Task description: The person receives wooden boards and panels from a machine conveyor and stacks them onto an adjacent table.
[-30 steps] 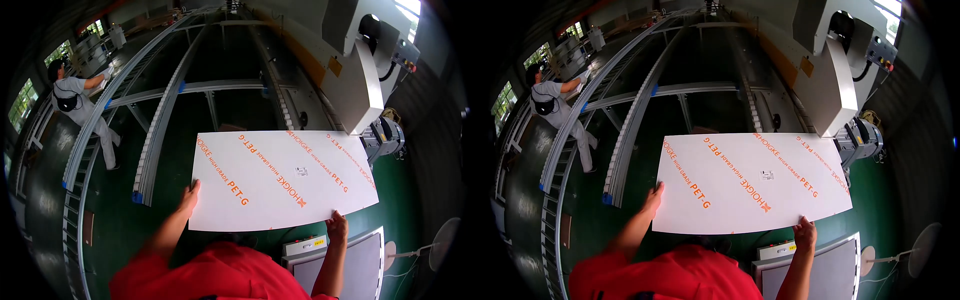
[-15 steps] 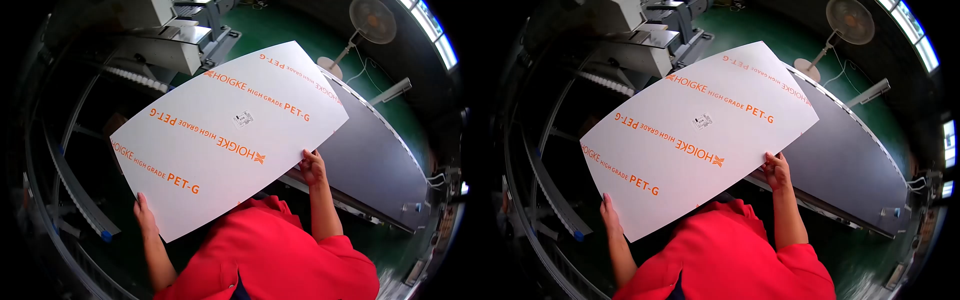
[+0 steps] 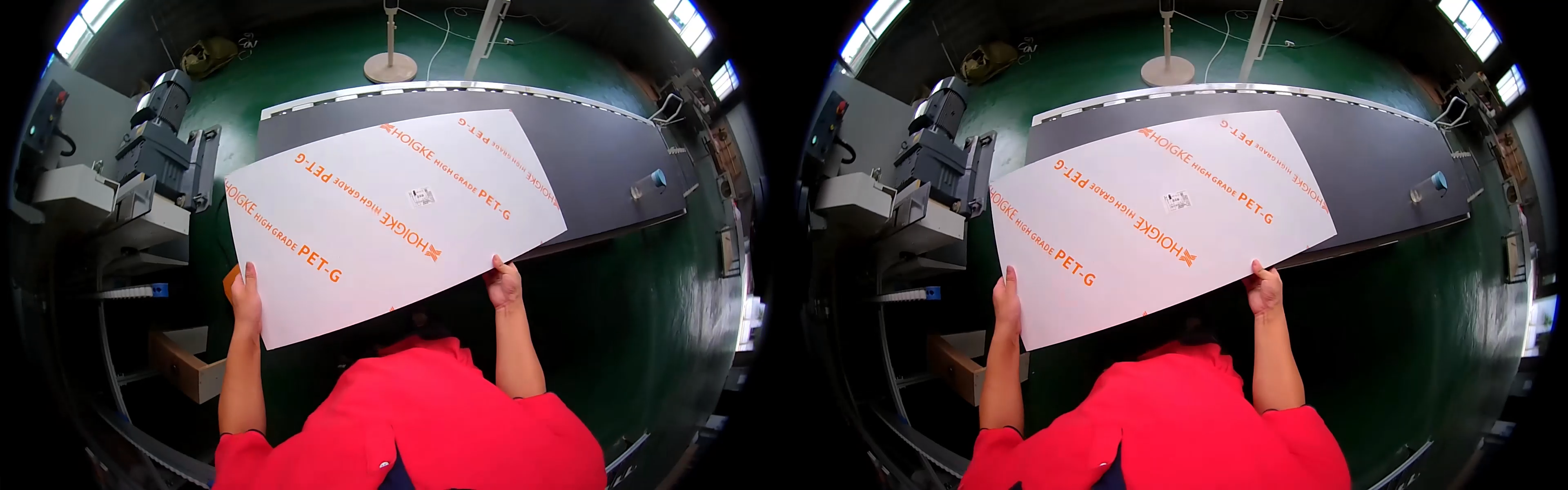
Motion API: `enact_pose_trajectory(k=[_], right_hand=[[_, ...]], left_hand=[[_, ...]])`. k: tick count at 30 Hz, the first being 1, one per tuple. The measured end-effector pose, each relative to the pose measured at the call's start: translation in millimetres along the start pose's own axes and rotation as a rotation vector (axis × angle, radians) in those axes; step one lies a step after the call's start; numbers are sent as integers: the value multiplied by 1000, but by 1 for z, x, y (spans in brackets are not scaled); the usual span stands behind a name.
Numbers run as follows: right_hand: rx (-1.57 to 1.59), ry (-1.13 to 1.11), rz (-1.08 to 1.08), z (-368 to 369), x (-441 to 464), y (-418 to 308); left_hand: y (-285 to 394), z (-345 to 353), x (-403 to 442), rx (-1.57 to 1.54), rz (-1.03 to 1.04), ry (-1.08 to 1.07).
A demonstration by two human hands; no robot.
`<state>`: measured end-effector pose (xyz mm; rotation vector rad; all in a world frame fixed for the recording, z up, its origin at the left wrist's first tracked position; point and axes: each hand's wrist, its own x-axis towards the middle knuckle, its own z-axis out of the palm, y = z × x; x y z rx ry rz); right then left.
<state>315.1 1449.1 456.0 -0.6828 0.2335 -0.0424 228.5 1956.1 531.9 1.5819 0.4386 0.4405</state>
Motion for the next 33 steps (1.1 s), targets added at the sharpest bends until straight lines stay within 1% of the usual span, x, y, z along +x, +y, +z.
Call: enact_pose_trajectory(k=[2,3,6,9,10,12,15,18,20,21,22,23,24,25,26,27,28,29,30,31,33], right_hand=[[46,-2,7,-7,-14,18],[39,54,74,-19,-52,28],[5,50,60,-16,-55,27],[15,81,33,-22,-49,35],[8,114,77,-27,-70,36],[18,104,59,-31,-65,38],[-21,91,67,-24,-65,30],[-136,82,148,-12,-75,25],[-371,177,271,3,-78,9],[-539,187,305,1,-78,5],[-627,234,362,12,-83,-3],[-706,250,398,17,-86,-8],[-795,233,442,26,-82,-7],[-849,223,432,35,-92,-10],[-903,215,422,44,-103,-11],[-939,215,428,45,-107,-11],[-975,210,433,44,-110,-9],[-1021,211,417,48,-113,-3],[-1066,210,399,52,-112,3],[-1072,160,350,71,-80,19],[-1094,78,252,73,-69,39]], left_hand=[[2,-17,2,68,2,-20],[0,-43,-25,135,-76,-16],[13,-33,-10,243,-98,4],[17,-24,1,220,-116,-27],[19,-35,-16,238,-161,-26],[10,-32,-5,209,-140,-46],[17,-21,4,288,-176,-25],[5,-34,9,283,-143,-18],[0,-31,22,361,-130,-6],[-4,-33,26,400,-130,8],[-6,-32,30,498,-101,49],[4,-30,29,672,-64,66],[22,-37,29,920,-136,71],[32,-40,29,970,-110,101],[30,-52,36,1101,25,206],[35,-57,44,1096,-8,222],[39,-65,47,1033,-86,188],[44,-69,42,1040,-130,155],[40,-74,33,1043,-118,131],[36,-85,36,1028,-91,185],[12,-100,-4,991,-57,172]])
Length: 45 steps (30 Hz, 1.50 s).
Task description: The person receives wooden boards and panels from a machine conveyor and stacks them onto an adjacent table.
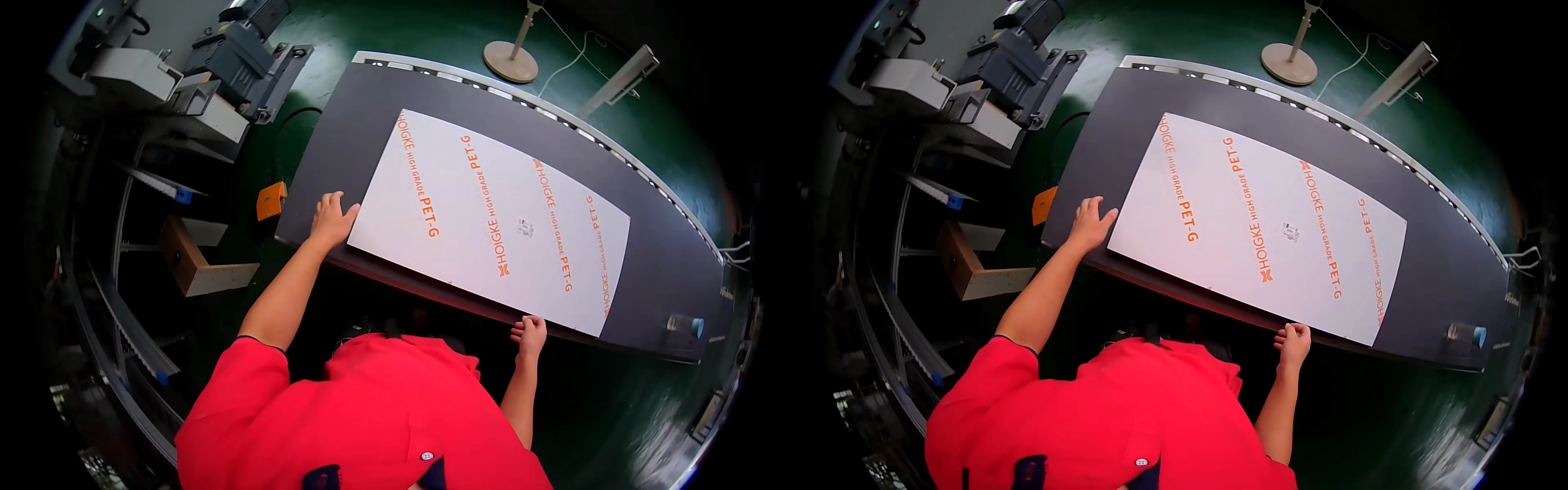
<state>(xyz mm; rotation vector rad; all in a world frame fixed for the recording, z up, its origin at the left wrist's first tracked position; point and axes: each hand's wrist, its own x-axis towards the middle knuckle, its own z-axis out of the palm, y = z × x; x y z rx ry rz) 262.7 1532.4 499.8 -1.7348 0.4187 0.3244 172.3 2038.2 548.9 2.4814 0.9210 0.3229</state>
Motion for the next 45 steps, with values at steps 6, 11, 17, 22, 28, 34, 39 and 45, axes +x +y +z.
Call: enact_pose_trajectory(k=[6,11,17,22,28,34,39,45], right_hand=[[-517,-53,-527,84,9,-70],[-565,-349,-716,177,-23,-112],[-477,-662,-673,352,-136,-107],[-465,-967,-643,480,-241,-83],[-324,-1131,-735,579,-324,-107],[-237,-1112,-743,665,-332,-174],[-150,-1131,-748,742,-363,-206],[-153,-1220,-654,841,-383,-226]], left_hand=[[-57,6,-154,-464,-128,-157],[-149,23,-282,-535,-549,-230],[-294,8,-370,-517,-788,-266],[-378,-10,-391,-662,-915,27],[-455,-46,-396,-1085,-993,354],[-471,-120,-365,-1334,-1111,571],[-510,-152,-343,-1405,-1126,639],[-556,-220,-301,-1436,-1151,790]])
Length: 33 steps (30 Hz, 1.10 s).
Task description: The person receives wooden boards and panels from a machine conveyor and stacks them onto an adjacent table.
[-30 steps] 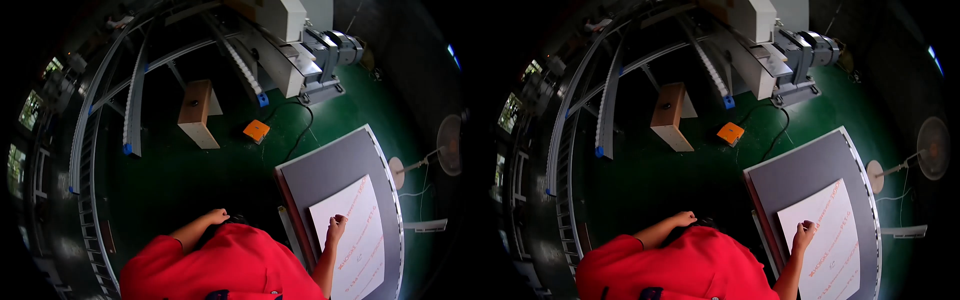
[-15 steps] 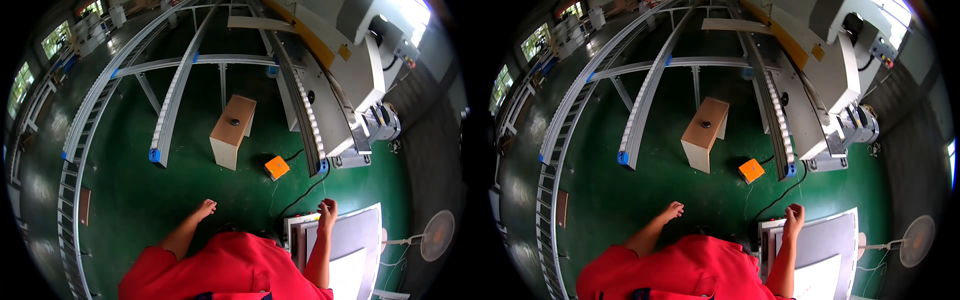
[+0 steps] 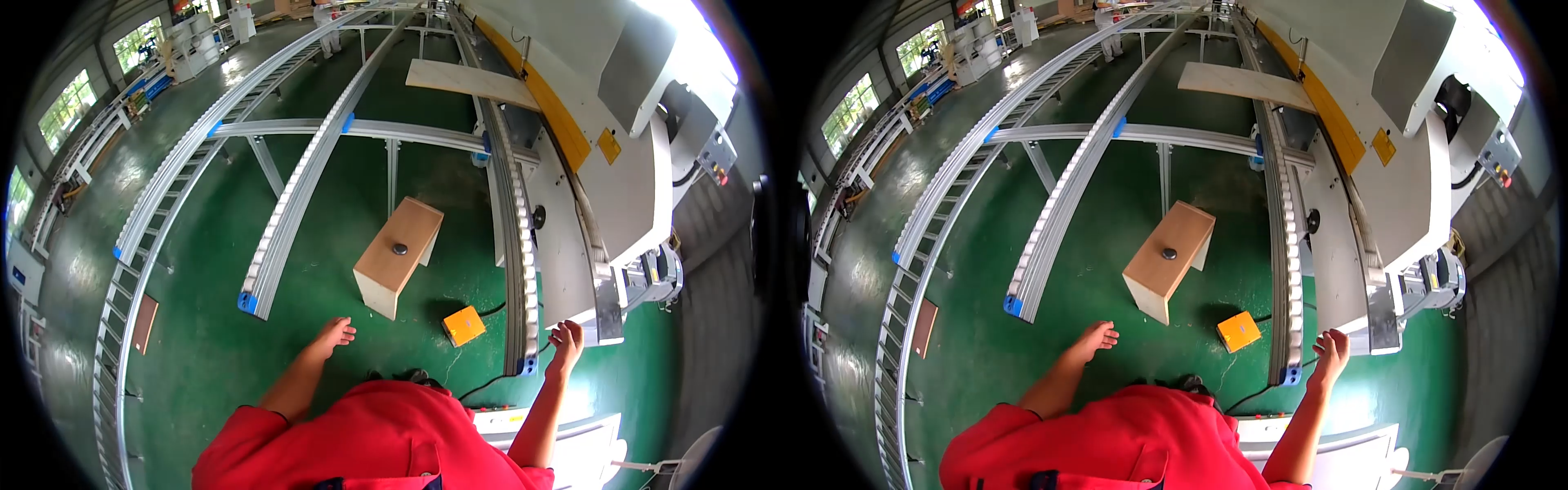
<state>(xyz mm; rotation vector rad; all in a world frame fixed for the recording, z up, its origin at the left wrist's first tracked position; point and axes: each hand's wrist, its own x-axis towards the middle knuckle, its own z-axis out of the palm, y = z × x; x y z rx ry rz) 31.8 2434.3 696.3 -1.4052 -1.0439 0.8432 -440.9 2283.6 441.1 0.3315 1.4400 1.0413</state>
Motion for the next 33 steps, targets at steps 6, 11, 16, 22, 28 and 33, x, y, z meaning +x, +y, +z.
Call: enact_pose_trajectory(k=[6,11,16,22,28,33], right_hand=[[3,-79,-25,34,75,-30],[-55,-79,-11,66,123,-44],[-64,-14,19,103,159,-62],[-74,-12,81,149,196,-73],[-67,-5,196,188,235,-60],[-32,26,272,201,271,-43]], left_hand=[[102,42,40,-4,79,14],[209,59,106,-11,179,56],[323,67,202,-59,276,88],[443,71,307,-36,343,121],[521,63,378,-24,362,181],[551,62,414,-24,329,177]])
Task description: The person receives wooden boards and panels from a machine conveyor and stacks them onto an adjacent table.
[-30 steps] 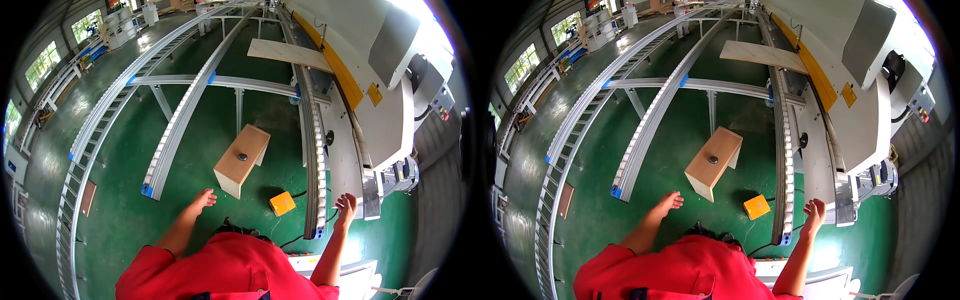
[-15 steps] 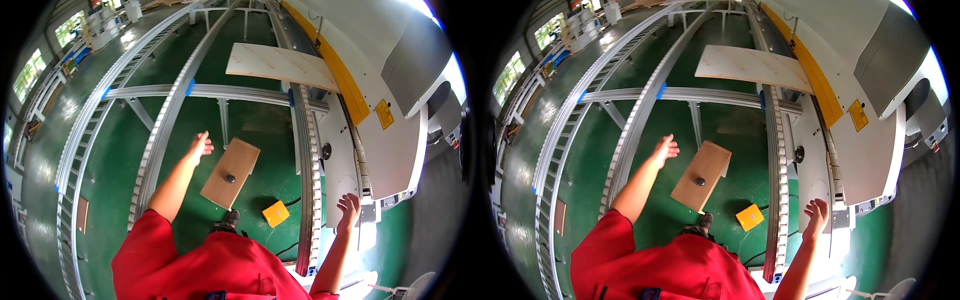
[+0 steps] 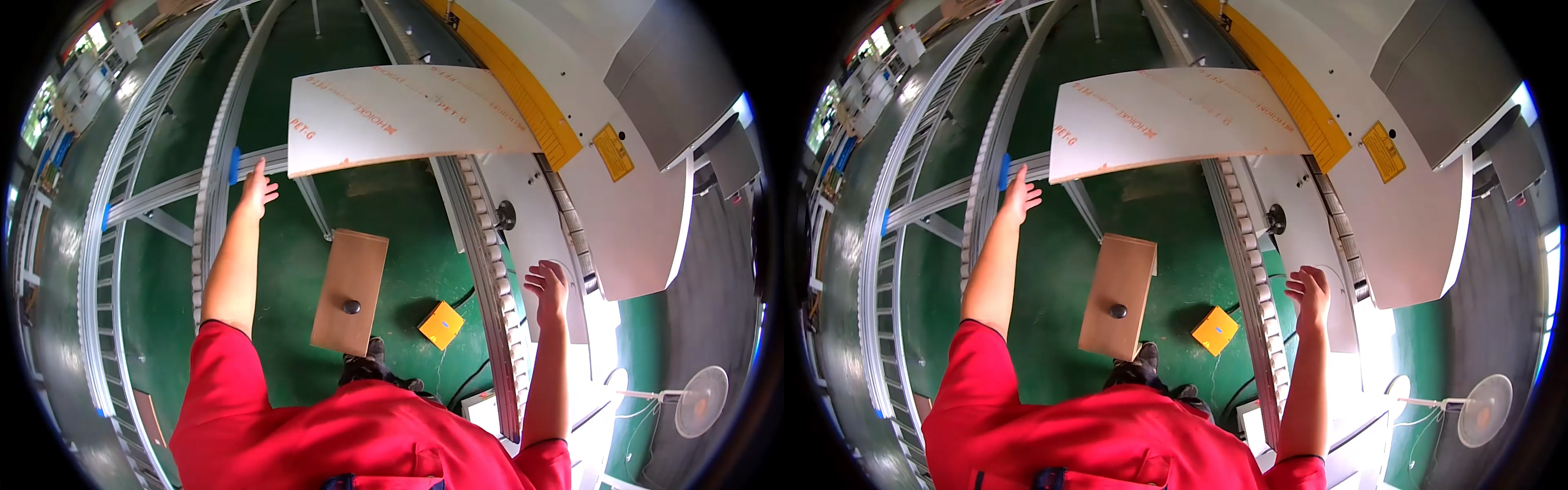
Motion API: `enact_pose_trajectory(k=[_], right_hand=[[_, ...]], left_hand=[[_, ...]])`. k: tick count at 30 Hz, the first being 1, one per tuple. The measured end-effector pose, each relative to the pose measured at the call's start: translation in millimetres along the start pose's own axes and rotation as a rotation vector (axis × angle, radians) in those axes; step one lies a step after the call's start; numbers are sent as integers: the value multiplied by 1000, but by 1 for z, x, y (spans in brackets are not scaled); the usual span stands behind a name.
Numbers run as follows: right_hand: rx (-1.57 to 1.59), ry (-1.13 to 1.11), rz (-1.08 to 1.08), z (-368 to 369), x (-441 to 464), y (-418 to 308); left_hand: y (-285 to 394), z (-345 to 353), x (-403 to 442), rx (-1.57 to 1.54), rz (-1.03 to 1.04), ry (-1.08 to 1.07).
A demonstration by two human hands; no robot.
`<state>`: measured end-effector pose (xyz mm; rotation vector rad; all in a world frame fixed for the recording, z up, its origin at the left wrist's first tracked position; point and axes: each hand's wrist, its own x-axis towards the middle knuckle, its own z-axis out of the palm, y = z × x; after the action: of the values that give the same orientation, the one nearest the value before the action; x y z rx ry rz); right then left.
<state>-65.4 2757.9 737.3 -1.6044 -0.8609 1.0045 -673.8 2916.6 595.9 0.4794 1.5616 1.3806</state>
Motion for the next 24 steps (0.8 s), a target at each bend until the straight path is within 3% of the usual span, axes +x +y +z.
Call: enact_pose_trajectory(k=[9,15,21,24], right_hand=[[209,24,91,17,78,11],[537,6,223,8,120,32],[742,-145,211,-19,115,57],[773,-156,201,-34,93,52]], left_hand=[[9,21,20,27,-92,-114],[6,36,-21,44,-145,-210],[-15,53,-95,-184,-162,-336],[-32,47,-124,-95,-138,-257]])
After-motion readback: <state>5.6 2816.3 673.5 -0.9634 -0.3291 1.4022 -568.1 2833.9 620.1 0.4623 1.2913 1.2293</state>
